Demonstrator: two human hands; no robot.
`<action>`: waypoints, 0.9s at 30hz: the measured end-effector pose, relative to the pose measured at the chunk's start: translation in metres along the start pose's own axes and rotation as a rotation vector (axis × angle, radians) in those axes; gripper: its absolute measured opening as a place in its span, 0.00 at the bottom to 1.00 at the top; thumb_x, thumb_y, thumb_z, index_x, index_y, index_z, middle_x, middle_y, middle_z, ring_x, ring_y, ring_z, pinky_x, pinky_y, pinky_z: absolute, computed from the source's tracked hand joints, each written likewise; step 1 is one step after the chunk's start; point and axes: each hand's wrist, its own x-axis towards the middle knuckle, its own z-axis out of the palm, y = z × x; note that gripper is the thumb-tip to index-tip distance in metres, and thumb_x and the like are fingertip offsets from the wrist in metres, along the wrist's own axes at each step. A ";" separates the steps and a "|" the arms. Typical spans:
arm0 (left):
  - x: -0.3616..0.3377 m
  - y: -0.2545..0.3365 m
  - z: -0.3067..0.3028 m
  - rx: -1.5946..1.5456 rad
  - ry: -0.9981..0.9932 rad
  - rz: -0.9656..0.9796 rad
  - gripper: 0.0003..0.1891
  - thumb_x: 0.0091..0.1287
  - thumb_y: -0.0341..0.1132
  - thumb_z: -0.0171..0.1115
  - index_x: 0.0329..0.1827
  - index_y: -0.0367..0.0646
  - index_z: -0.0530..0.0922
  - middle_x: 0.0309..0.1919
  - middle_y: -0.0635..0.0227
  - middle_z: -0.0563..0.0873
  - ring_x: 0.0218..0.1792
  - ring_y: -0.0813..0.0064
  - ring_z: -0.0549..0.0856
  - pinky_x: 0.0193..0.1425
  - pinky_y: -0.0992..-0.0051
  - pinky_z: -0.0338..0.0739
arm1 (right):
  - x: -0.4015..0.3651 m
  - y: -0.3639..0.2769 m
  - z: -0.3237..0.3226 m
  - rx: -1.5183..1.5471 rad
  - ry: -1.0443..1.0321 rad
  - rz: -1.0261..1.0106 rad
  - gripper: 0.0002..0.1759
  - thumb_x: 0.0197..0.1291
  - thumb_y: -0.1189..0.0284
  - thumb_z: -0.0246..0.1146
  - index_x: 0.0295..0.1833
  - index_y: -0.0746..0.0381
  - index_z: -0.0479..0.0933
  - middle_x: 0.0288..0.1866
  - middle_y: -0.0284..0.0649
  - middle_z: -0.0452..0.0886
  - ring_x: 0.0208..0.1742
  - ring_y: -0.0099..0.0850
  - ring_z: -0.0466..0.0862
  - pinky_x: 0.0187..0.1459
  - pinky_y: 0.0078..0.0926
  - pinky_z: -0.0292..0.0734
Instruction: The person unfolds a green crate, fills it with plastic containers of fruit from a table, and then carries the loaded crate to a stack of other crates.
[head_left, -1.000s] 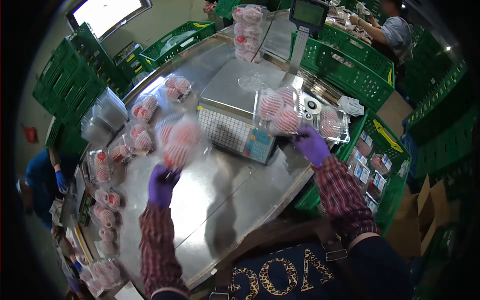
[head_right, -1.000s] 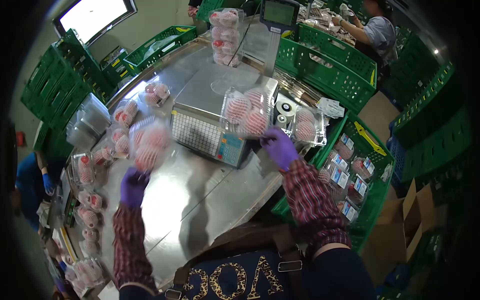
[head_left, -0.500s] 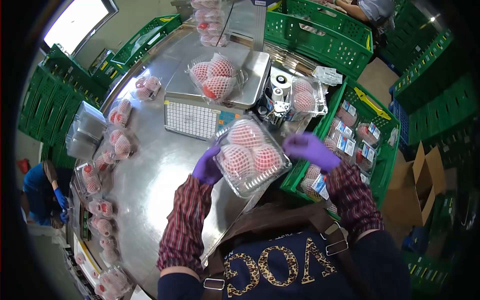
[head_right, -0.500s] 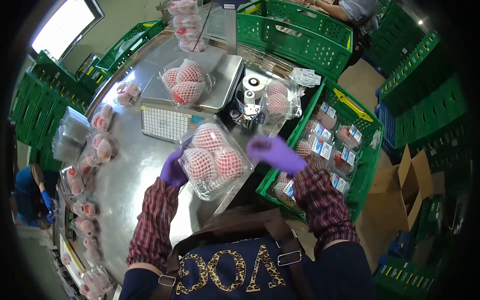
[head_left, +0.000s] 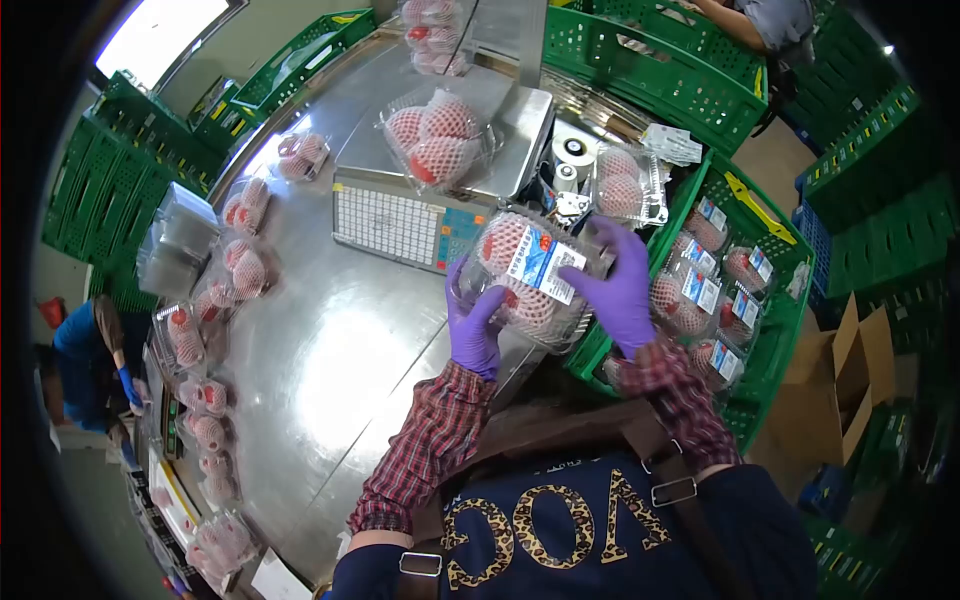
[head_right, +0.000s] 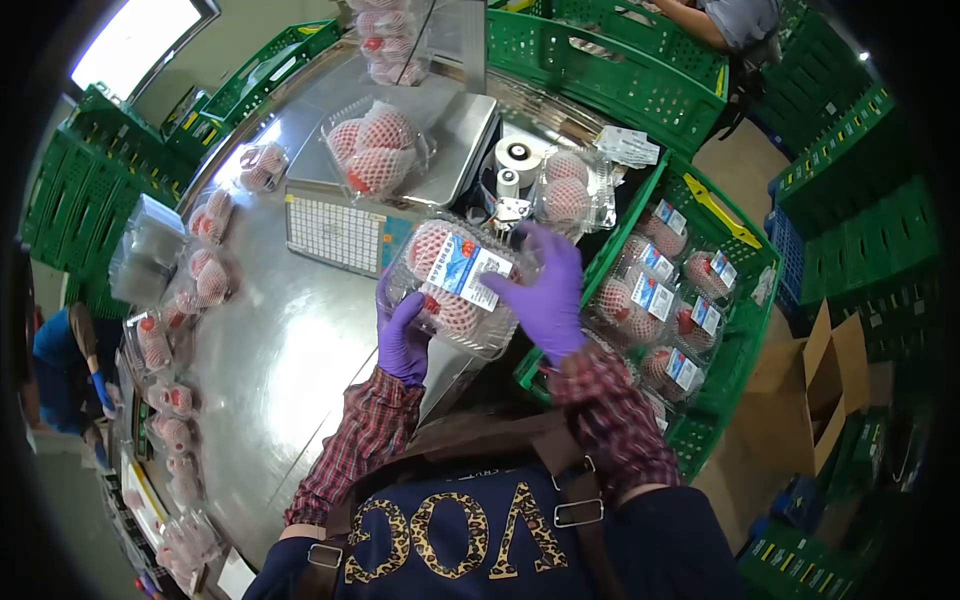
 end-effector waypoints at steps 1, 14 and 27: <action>0.000 -0.003 0.009 -0.026 0.011 0.014 0.34 0.51 0.25 0.58 0.63 0.45 0.56 0.51 0.58 0.72 0.45 0.70 0.77 0.43 0.75 0.77 | -0.008 0.033 0.001 0.190 -0.012 0.023 0.36 0.46 0.70 0.69 0.61 0.61 0.61 0.61 0.43 0.63 0.59 0.34 0.65 0.56 0.35 0.65; -0.055 0.007 -0.201 0.169 0.167 -0.258 0.28 0.63 0.34 0.53 0.65 0.44 0.54 0.53 0.58 0.72 0.51 0.63 0.77 0.49 0.69 0.76 | -0.070 0.355 -0.189 1.005 -0.045 0.791 0.29 0.64 0.60 0.47 0.63 0.68 0.56 0.61 0.47 0.64 0.60 0.40 0.65 0.60 0.38 0.61; -0.098 0.290 -0.633 1.424 1.314 0.825 0.15 0.53 0.33 0.60 0.44 0.41 0.75 0.30 0.69 0.79 0.31 0.71 0.78 0.39 0.72 0.72 | 0.001 0.177 -0.098 0.278 0.129 0.619 0.24 0.62 0.60 0.46 0.61 0.61 0.65 0.63 0.41 0.64 0.59 0.34 0.68 0.54 0.30 0.67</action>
